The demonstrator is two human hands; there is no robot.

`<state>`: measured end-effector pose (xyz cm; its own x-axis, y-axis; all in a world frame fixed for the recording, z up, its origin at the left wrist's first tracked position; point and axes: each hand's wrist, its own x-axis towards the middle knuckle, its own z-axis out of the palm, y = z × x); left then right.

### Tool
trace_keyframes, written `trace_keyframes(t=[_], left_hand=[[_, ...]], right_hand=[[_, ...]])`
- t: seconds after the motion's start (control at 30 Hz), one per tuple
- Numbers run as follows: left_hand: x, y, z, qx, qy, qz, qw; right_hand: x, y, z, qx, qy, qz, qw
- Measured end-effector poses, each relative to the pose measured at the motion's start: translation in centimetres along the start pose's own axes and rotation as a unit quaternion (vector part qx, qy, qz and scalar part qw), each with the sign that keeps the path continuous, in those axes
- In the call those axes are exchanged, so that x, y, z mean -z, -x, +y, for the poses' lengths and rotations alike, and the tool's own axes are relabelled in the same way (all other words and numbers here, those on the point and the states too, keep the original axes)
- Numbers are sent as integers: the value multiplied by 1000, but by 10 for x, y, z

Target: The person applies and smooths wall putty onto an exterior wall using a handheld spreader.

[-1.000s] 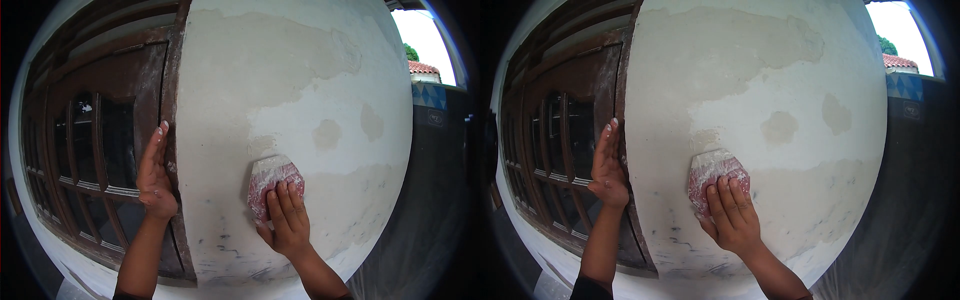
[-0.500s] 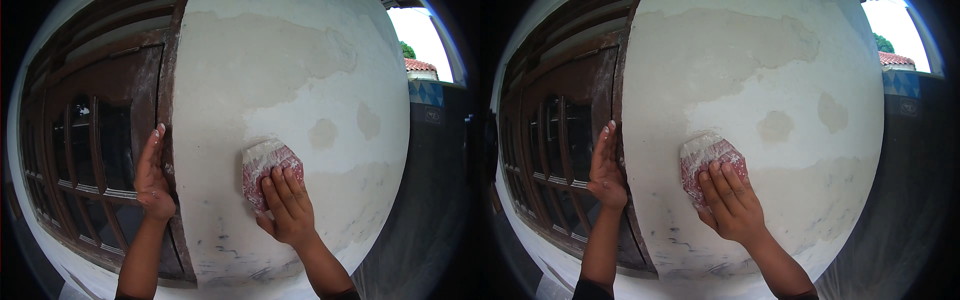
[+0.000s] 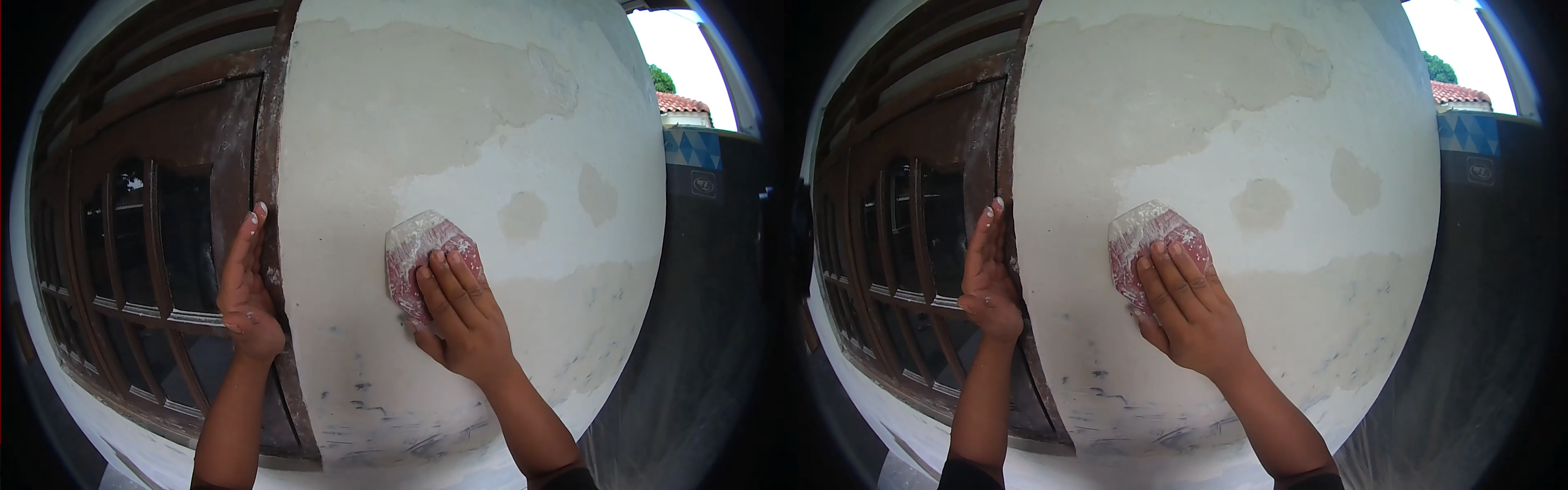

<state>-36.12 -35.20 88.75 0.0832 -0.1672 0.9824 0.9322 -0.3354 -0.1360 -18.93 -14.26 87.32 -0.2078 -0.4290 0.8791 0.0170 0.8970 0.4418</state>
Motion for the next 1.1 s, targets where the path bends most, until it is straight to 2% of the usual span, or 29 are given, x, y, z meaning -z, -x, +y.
trace_keyframes(t=[0.13,0.33,0.47,0.57,0.7,0.77,0.9,0.97,1.1], left_hand=[[0,1,-1,5,12,4,1000],[0,0,-3,-4,21,4,1000],[0,1,-1,6,13,7,1000],[3,1,-7,-2,22,2,1000],[1,1,-1,6,16,7,1000],[4,2,-6,3,19,0,1000],[5,1,-6,4,14,-9,1000],[4,1,-6,2,18,-9,1000],[5,1,-6,-1,26,-13,1000]], right_hand=[[4,30,-6,-14,3,-12,1000],[3,16,-2,4,9,31,999],[0,22,2,9,34,-18,999],[6,46,4,18,0,3,1000],[5,23,6,27,9,30,999],[4,5,6,51,31,19,998],[2,16,3,32,29,-13,999],[6,35,4,30,16,0,999],[5,23,6,25,11,36,999]])
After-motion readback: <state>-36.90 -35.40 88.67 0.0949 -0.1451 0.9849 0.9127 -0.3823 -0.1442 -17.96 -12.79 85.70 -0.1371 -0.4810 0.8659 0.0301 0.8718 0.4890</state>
